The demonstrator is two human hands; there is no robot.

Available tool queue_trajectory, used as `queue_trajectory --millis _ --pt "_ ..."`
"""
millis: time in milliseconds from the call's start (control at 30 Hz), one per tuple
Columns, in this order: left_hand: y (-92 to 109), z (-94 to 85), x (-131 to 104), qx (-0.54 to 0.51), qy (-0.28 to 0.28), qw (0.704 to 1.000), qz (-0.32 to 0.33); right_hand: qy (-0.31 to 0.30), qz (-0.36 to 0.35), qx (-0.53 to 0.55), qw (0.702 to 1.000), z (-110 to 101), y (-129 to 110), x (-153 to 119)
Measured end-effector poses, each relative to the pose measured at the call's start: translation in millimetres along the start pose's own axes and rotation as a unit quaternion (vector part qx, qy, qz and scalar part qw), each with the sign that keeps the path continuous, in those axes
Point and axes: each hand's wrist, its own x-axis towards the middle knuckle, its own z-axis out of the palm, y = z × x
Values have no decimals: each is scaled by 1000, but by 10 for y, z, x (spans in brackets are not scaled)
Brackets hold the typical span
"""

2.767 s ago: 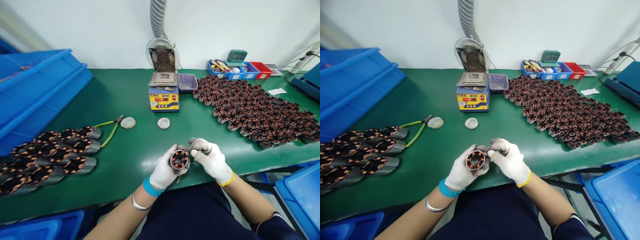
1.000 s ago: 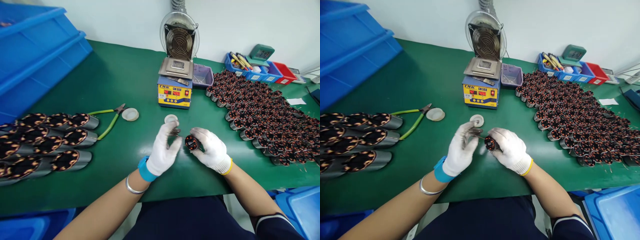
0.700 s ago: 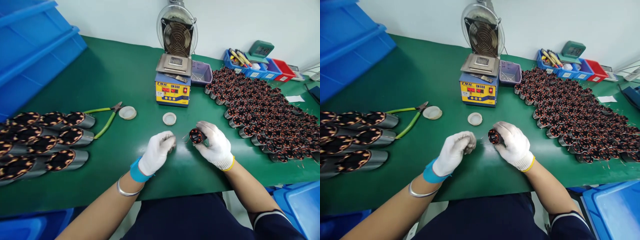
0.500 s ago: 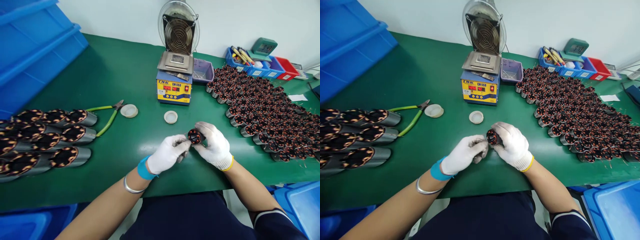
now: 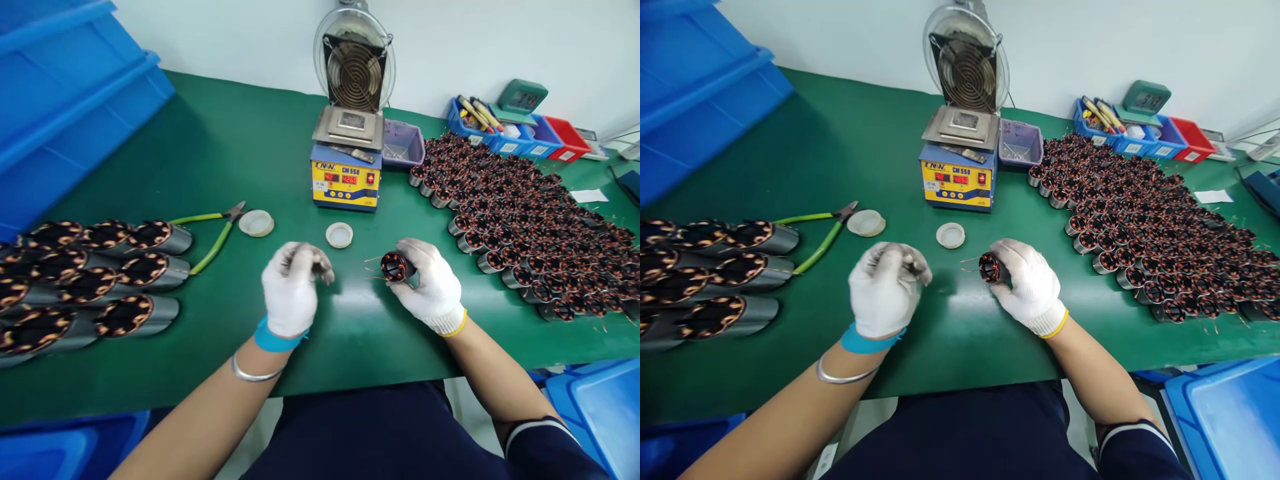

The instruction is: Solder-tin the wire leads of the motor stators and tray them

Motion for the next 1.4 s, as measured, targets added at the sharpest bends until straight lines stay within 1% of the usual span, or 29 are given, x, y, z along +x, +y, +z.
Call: queue_trajectory --millis 33,67,100,133,200,233,267,300,333,433,600,667,733,800,900,1100,1167,1300,1400 --pt "-47 -58 90 27 9 999 29 3 3 -1 1000 7 29 -6" --pt "-101 -107 177 77 3 996 50 4 7 -2 1000 16 56 -11" --pt "-157 -140 255 148 -18 986 69 2 12 -4 1000 26 81 -14" --pt "-209 -154 318 232 -44 968 82 -3 23 -8 1000 35 102 -16" --pt "-294 -126 395 395 -91 909 97 -21 63 -21 998 50 130 -16" --pt "-324 -90 416 456 -105 878 100 -31 88 -28 995 54 139 -15" --pt "-348 -47 431 497 -110 855 101 -41 112 -33 992 56 147 -14" --pt "-367 -2 441 520 -110 841 99 -49 132 -37 989 56 153 -12" --pt "-382 43 449 529 -107 836 97 -55 147 -40 987 54 161 -10" --pt "-413 155 443 524 -110 839 97 -68 172 -50 982 50 191 1" --pt "-441 311 282 504 -193 829 145 -91 187 -76 975 27 238 35" --pt "-452 362 208 498 -223 821 168 -116 176 -101 972 0 236 48" --pt "-460 395 159 503 -240 810 183 -146 154 -129 969 -31 222 54" --pt "-460 407 138 508 -244 804 189 -173 128 -152 965 -56 202 53" --pt "-446 400 136 504 -243 806 196 -196 105 -168 960 -68 170 55" --pt "-433 385 140 512 -255 790 221 -225 113 -164 954 -87 112 126" --pt "-444 386 142 511 -260 787 227 -227 115 -164 953 -103 109 150" --pt "-457 391 146 500 -266 793 224 -204 108 -170 958 -108 130 156" --pt "-451 395 149 495 -268 797 218 -215 109 -163 957 -106 128 145"
